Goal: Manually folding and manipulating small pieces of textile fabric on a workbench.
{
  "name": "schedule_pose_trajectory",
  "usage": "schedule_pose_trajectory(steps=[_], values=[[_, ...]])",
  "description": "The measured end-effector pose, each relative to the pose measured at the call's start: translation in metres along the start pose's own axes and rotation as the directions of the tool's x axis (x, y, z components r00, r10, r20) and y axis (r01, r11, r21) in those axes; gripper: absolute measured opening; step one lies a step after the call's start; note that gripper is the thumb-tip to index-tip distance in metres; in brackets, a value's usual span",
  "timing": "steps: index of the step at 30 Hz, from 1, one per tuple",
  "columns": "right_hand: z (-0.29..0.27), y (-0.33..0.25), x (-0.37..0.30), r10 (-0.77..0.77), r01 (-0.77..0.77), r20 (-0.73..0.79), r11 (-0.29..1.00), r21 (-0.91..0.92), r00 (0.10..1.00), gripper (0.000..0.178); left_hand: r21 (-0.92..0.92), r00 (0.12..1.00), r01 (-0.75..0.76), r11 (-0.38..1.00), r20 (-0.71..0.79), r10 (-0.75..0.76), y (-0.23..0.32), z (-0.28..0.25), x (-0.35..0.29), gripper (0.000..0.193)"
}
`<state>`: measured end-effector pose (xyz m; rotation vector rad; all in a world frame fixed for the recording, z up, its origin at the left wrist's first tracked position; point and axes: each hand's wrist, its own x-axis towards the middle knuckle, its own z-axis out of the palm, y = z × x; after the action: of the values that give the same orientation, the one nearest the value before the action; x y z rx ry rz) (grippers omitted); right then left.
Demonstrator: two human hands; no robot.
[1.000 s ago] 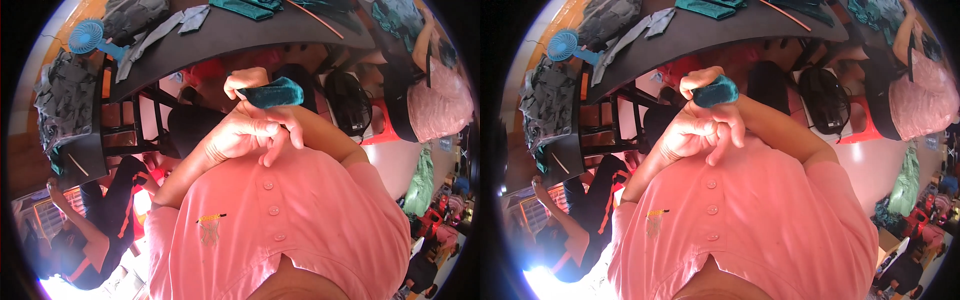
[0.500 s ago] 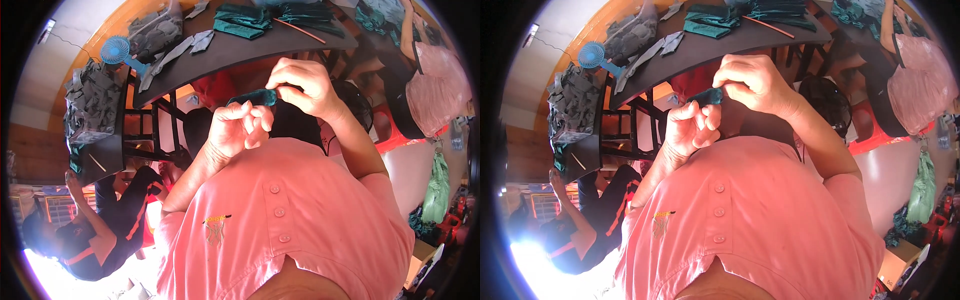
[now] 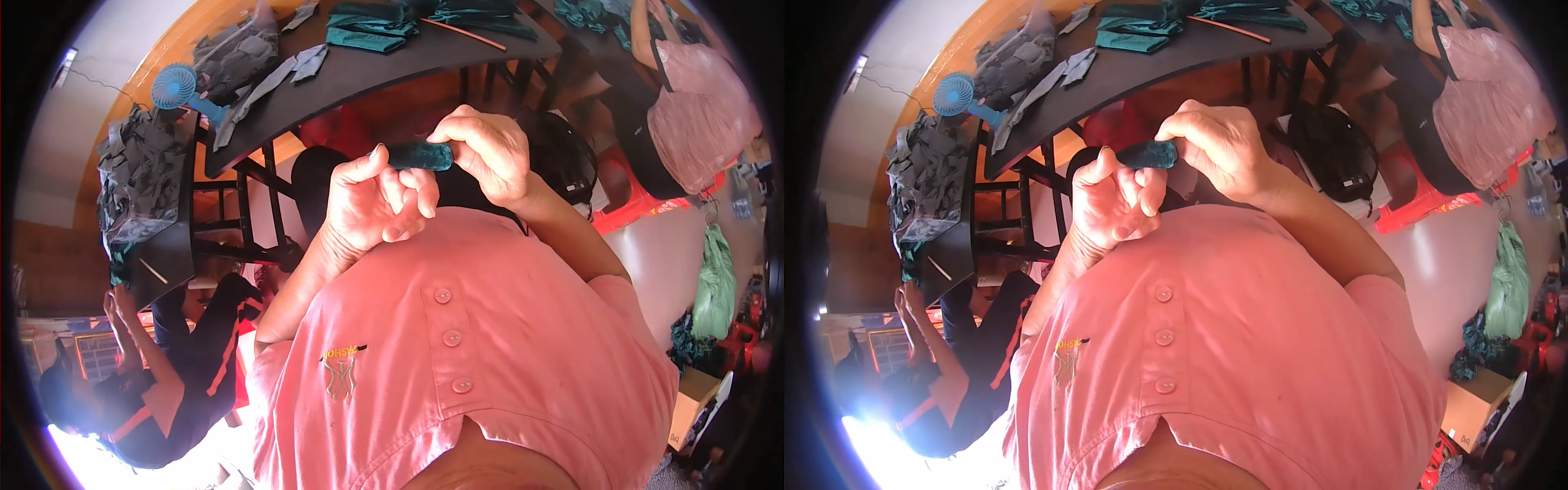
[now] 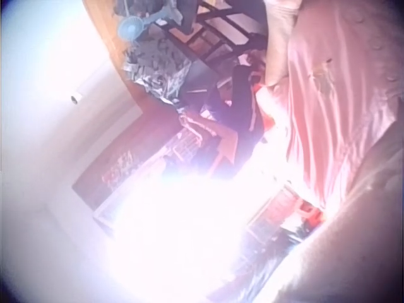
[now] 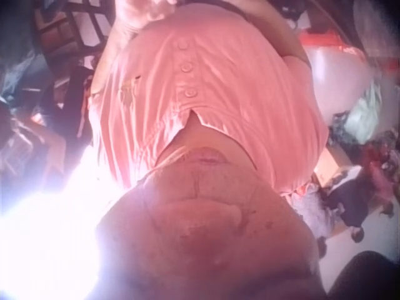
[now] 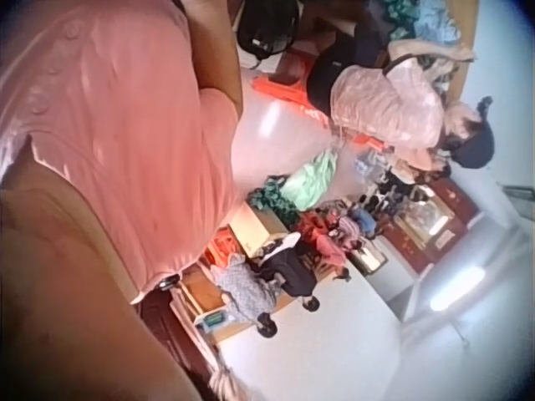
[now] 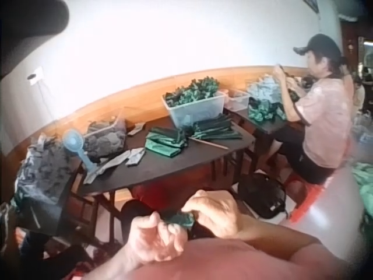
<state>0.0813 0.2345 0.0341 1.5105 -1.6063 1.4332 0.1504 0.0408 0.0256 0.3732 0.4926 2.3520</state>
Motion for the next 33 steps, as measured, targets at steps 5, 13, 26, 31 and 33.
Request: schedule_pose_trajectory(steps=[5,13,26,31,33], values=[[0.002,0.017,-0.011,0.034,-0.034,-0.003,0.983,-0.179,0.999,0.012,0.636,0.856,0.200,0.745,-0.484,0.184,0.001,0.021,-0.003,0.033],[0.025,0.019,-0.026,0.268,-0.270,0.043,0.962,0.042,0.962,0.010,0.469,0.940,0.143,0.872,-0.340,0.028,0.008,-0.004,0.002,0.032],[0.029,0.012,-0.015,0.816,-0.750,0.012,0.526,0.402,0.578,0.012,0.720,0.867,-0.074,0.690,-0.296,0.402,0.000,-0.019,0.009,0.061],[0.028,0.006,0.014,0.818,-0.707,0.017,0.486,0.514,0.575,0.012,0.910,0.812,-0.185,0.371,-0.071,0.579,-0.003,-0.029,0.013,0.053],[0.024,0.008,0.018,0.835,-0.736,0.034,0.465,0.492,0.549,0.014,0.935,0.814,-0.178,0.307,-0.036,0.580,-0.003,-0.037,0.014,0.054]])
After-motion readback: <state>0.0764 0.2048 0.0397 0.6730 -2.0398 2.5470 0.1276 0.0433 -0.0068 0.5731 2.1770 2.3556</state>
